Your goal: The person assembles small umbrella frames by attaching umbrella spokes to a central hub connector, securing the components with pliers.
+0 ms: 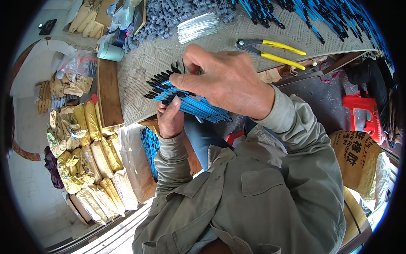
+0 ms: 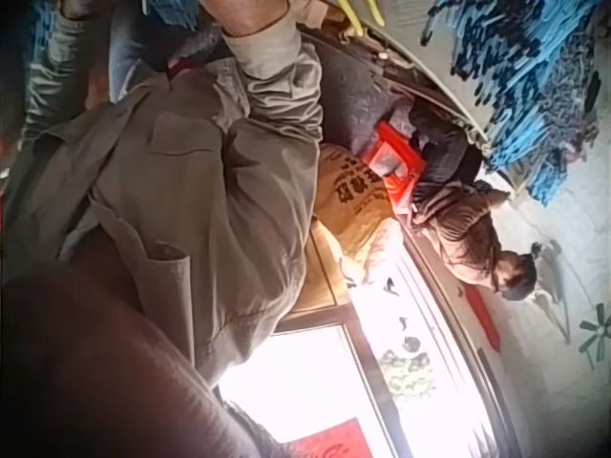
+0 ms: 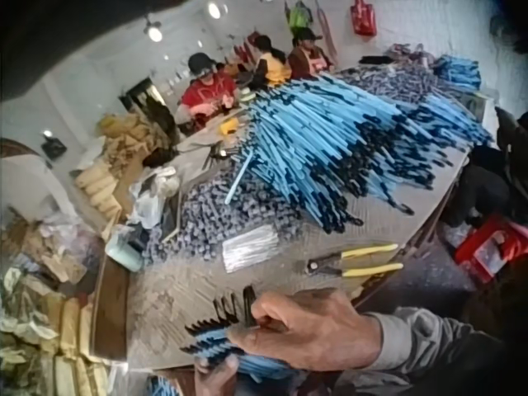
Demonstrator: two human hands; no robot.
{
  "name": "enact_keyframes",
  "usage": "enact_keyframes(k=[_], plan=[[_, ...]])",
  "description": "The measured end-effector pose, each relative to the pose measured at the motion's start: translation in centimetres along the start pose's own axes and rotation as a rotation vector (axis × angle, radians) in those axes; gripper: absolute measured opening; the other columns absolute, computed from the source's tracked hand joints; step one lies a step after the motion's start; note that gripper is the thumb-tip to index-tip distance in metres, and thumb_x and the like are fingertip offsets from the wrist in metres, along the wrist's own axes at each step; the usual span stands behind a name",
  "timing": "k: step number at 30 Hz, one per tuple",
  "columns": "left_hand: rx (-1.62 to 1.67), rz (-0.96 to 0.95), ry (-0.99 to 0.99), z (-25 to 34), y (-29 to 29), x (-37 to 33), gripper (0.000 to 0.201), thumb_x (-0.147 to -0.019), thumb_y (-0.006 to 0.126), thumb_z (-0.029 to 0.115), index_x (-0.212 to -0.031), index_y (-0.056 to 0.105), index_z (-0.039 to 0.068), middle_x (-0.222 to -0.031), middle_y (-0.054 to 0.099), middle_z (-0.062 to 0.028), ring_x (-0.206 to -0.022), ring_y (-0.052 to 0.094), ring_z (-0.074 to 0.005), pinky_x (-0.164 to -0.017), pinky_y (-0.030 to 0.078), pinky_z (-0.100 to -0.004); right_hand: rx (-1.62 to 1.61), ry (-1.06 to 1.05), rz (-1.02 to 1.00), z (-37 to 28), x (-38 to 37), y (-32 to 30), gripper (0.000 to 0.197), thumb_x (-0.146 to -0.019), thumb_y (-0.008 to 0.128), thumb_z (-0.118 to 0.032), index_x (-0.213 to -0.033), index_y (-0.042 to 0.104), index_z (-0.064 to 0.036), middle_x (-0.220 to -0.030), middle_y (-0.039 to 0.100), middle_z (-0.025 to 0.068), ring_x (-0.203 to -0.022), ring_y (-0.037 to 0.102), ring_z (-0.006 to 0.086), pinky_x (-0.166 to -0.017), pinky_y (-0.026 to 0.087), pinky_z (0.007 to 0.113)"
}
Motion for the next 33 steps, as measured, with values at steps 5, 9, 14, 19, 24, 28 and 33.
enact_keyframes(k=[5, 9, 14, 19, 24, 28, 33], plan=[[-0.025, -0.006, 0.048, 0.0, 0.0, 0.1, 0.031, -0.082, 0.063, 0.012, -0.111, 0.060, -0.001, -0.107, 0.064, -0.0110, -0.095, 0.061, -0.0188, -0.088, 0.045, -0.0336, -0.018, 0.014, 0.064, 0.3, 0.2, 0.6, 0.041, -0.065, 0.066, 0.006, -0.102, 0.067, -0.0121, -0.078, 0.046, 0.0015, -0.058, 0.059, 0.0078, -0.045, 0.044, 0.022], [-0.021, 0.002, 0.041, -0.1, -0.2, -0.1, 0.031, -0.083, 0.063, 0.012, -0.111, 0.060, -0.001, -0.107, 0.064, -0.0112, -0.097, 0.060, -0.0191, -0.090, 0.044, -0.0340, -0.147, 0.068, 0.056, 0.7, 0.5, 1.3, 0.042, -0.065, 0.066, 0.007, -0.102, 0.067, -0.0122, -0.078, 0.046, 0.0014, -0.058, 0.059, 0.0074, -0.045, 0.045, 0.022], [-0.010, -0.003, 0.029, 0.0, 0.0, -0.1, 0.031, -0.084, 0.063, 0.014, -0.111, 0.060, -0.001, -0.109, 0.063, -0.0116, -0.099, 0.060, -0.0191, -0.091, 0.043, -0.0346, -0.155, 0.077, 0.029, 0.6, 0.2, 1.4, 0.042, -0.066, 0.065, 0.009, -0.102, 0.067, -0.0115, -0.079, 0.045, 0.0026, -0.062, 0.060, 0.0078, -0.047, 0.047, 0.022], [0.030, -0.013, -0.036, -0.3, -0.1, -0.3, 0.033, -0.085, 0.062, 0.016, -0.112, 0.059, -0.002, -0.110, 0.062, -0.0116, -0.099, 0.059, -0.0186, -0.091, 0.043, -0.0345, -0.297, 0.145, 0.115, 1.5, 0.8, 2.1, 0.043, -0.066, 0.064, 0.011, -0.103, 0.066, -0.0105, -0.081, 0.045, 0.0041, -0.068, 0.061, 0.0086, -0.049, 0.050, 0.022], [-0.079, -0.029, 0.015, 0.0, 0.0, -0.2, 0.034, -0.085, 0.062, 0.017, -0.113, 0.058, -0.002, -0.109, 0.062, -0.0113, -0.098, 0.059, -0.0179, -0.091, 0.043, -0.0340, -0.231, 0.120, 0.080, 1.1, 0.6, 1.9, 0.045, -0.065, 0.064, 0.011, -0.104, 0.066, -0.0108, -0.081, 0.045, 0.0039, -0.065, 0.058, 0.0083, -0.048, 0.050, 0.022], [-0.059, 0.001, 0.058, 0.1, 0.0, 0.0, 0.034, -0.085, 0.062, 0.018, -0.113, 0.058, -0.001, -0.107, 0.063, -0.0101, -0.097, 0.059, -0.0171, -0.089, 0.043, -0.0337, -0.157, 0.068, 0.055, 0.8, 0.2, 1.6, 0.044, -0.064, 0.065, 0.009, -0.104, 0.066, -0.0119, -0.079, 0.045, 0.0028, -0.061, 0.055, 0.0076, -0.046, 0.047, 0.022], [0.001, -0.006, 0.032, 0.0, -0.1, 0.1, 0.029, -0.084, 0.064, 0.014, -0.109, 0.059, 0.000, -0.103, 0.064, -0.0080, -0.095, 0.060, -0.0167, -0.088, 0.044, -0.0327, -0.087, -0.030, 0.030, 0.4, -0.5, 1.0, 0.039, -0.064, 0.065, 0.004, -0.099, 0.067, -0.0119, -0.077, 0.046, 0.0020, -0.055, 0.051, 0.0082, -0.043, 0.042, 0.024]])
Point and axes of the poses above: each hand's wrist, its own x-axis away from the middle knuckle, its own y-axis out of the palm, z = x × y, the point moved 5 cm from there along -x, towards the middle knuckle
